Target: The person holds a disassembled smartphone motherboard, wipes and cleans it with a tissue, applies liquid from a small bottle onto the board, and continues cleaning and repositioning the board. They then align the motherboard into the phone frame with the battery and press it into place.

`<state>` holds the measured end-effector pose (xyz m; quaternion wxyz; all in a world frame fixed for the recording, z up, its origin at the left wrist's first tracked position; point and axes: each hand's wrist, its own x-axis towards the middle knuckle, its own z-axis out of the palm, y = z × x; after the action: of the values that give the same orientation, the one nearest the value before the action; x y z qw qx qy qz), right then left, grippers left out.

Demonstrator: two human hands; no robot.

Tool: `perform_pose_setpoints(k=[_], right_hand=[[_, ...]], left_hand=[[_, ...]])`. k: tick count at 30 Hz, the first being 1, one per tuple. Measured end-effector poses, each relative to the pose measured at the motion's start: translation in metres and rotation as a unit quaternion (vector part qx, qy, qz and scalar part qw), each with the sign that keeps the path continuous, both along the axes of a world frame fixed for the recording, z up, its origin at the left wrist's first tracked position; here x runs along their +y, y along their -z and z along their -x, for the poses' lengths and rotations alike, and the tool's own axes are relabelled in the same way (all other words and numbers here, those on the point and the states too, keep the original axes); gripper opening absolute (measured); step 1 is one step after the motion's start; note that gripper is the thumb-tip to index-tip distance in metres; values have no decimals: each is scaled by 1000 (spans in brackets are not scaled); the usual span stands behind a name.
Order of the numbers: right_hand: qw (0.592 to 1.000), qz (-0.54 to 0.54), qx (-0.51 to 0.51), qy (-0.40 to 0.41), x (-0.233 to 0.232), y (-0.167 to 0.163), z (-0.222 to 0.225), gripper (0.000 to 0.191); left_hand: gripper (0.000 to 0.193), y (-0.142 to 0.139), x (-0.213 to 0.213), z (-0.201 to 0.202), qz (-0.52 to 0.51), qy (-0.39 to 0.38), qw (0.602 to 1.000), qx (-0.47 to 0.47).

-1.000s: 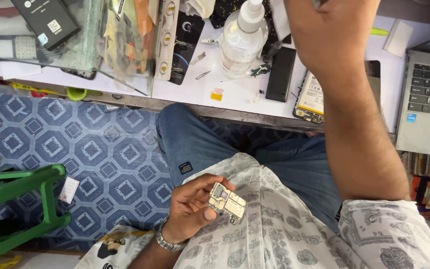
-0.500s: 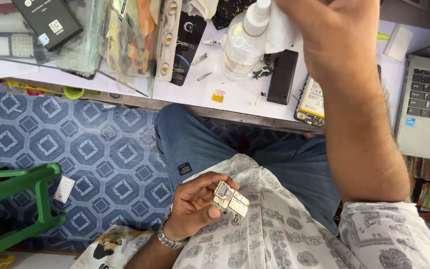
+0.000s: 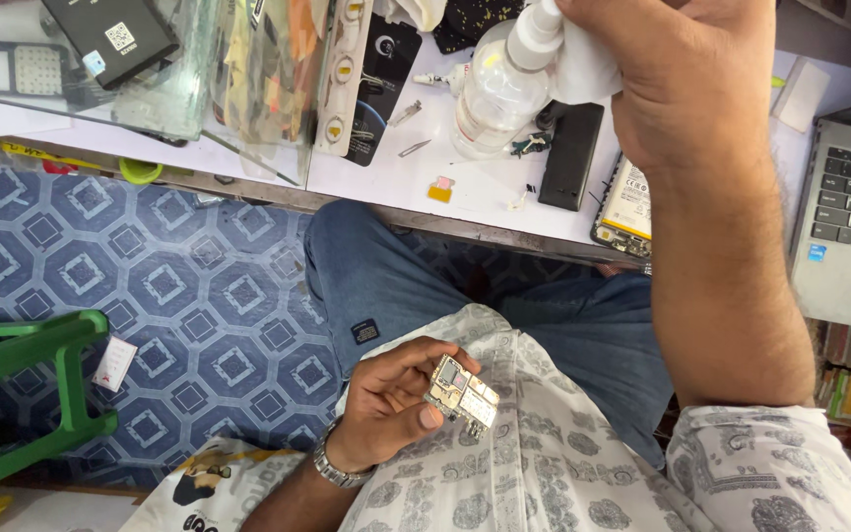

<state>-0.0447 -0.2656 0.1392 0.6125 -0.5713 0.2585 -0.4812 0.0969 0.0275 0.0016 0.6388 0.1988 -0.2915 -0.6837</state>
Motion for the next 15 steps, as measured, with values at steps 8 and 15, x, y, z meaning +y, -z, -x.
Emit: perform_pose_setpoints(k=[8, 15], right_hand=[[1000, 6, 9, 19, 1, 9, -11, 11], [999, 3, 2, 38, 4, -4, -10, 11]], left_hand=[[55, 1, -7, -1, -9, 9, 1000, 7], [55, -6, -6, 0, 7, 14, 1000, 4]])
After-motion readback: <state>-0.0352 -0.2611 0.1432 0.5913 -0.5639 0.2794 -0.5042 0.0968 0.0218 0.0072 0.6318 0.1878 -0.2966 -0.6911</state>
